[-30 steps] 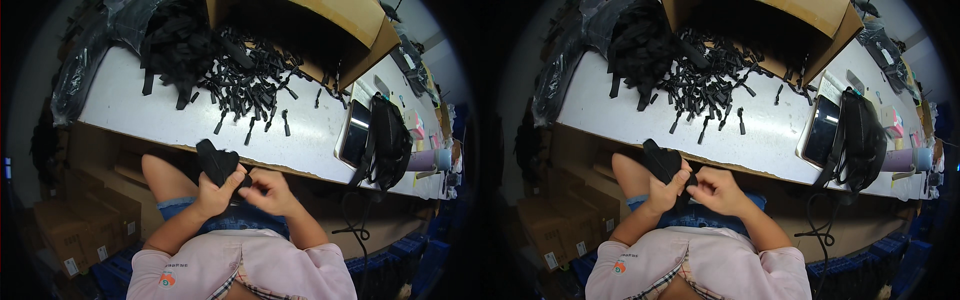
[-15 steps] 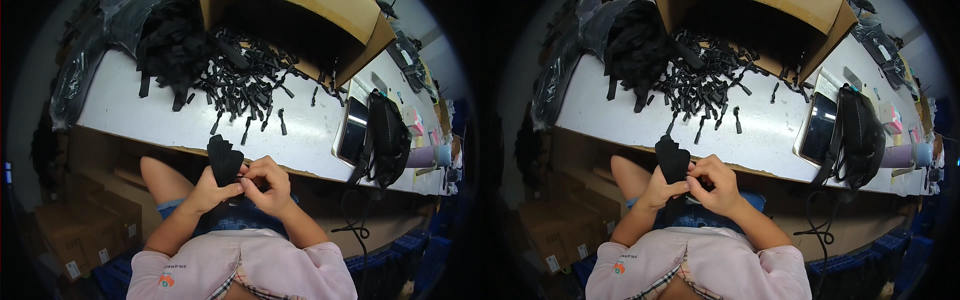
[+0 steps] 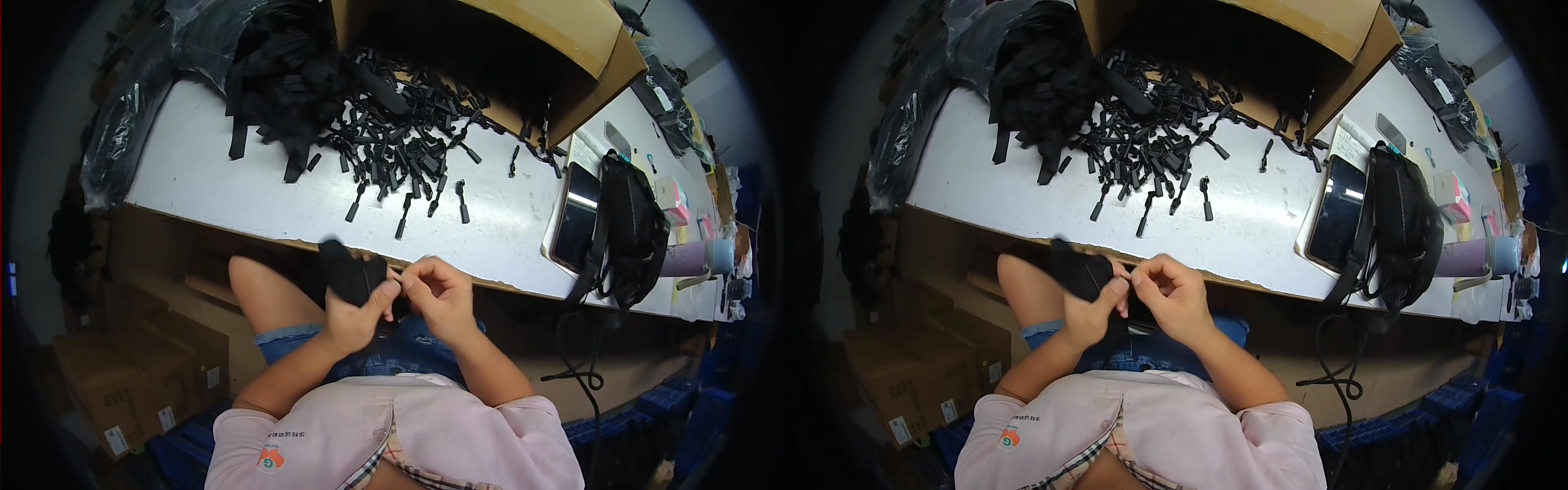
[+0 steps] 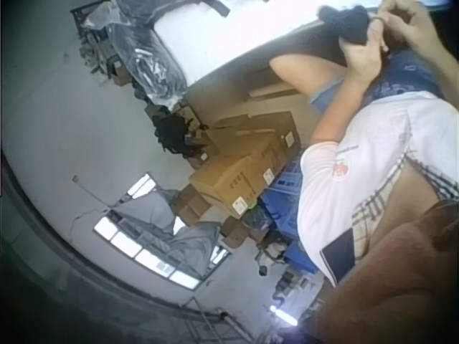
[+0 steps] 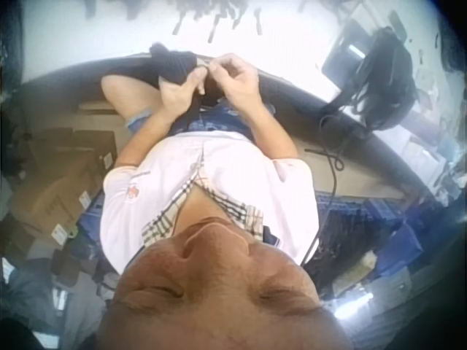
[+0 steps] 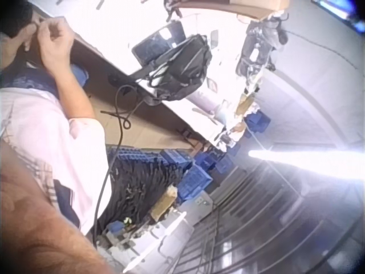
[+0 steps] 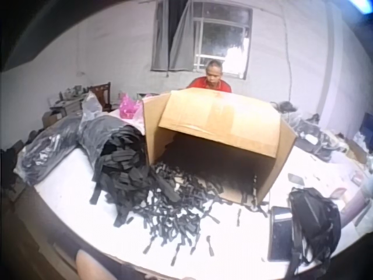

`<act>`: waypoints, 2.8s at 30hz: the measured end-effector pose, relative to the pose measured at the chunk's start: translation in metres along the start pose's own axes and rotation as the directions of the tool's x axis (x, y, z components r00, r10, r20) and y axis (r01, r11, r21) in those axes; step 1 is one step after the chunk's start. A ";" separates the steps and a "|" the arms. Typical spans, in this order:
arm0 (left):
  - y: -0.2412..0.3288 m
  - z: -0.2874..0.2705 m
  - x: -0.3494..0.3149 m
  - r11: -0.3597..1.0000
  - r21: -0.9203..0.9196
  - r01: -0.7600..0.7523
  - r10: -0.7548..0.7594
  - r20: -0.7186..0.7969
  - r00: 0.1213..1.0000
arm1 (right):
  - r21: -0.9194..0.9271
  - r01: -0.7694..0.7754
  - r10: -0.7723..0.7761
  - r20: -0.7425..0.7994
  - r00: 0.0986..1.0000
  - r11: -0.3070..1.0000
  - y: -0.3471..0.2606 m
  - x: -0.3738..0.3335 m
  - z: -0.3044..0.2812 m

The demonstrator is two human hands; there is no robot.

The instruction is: The person sits at a table and repeatedly picks up small black plastic clips, inserting them into slots on a black fabric strap. The person handles the components by hand, working on one strap at a time. A coworker is visible in the background moving crates.

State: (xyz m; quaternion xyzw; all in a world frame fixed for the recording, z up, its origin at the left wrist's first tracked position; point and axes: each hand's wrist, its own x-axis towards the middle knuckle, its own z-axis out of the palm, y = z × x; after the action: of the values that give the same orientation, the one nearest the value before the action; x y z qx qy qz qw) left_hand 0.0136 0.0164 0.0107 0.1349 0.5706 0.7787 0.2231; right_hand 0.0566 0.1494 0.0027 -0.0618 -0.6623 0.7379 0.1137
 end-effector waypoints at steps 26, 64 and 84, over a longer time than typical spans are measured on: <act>0.000 0.005 0.006 0.967 0.245 -0.070 0.064 0.031 0.997 | -0.457 0.380 -0.347 0.158 0.924 0.804 -0.027 0.002 -0.018; 0.008 0.003 0.007 0.994 0.105 0.026 -0.027 0.016 1.000 | 0.248 -0.076 0.077 0.006 0.997 0.966 0.005 -0.013 0.003; 0.003 -0.006 0.001 0.991 0.123 -0.054 0.054 0.005 0.999 | 0.001 -0.002 0.001 0.239 0.971 1.000 -0.008 -0.003 -0.007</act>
State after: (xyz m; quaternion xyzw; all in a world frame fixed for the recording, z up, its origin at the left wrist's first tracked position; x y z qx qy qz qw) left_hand 0.0099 0.0112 0.0116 0.1645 0.6133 0.7478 0.1937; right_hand 0.0615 0.1563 0.0096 0.0270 -0.6706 0.7406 0.0327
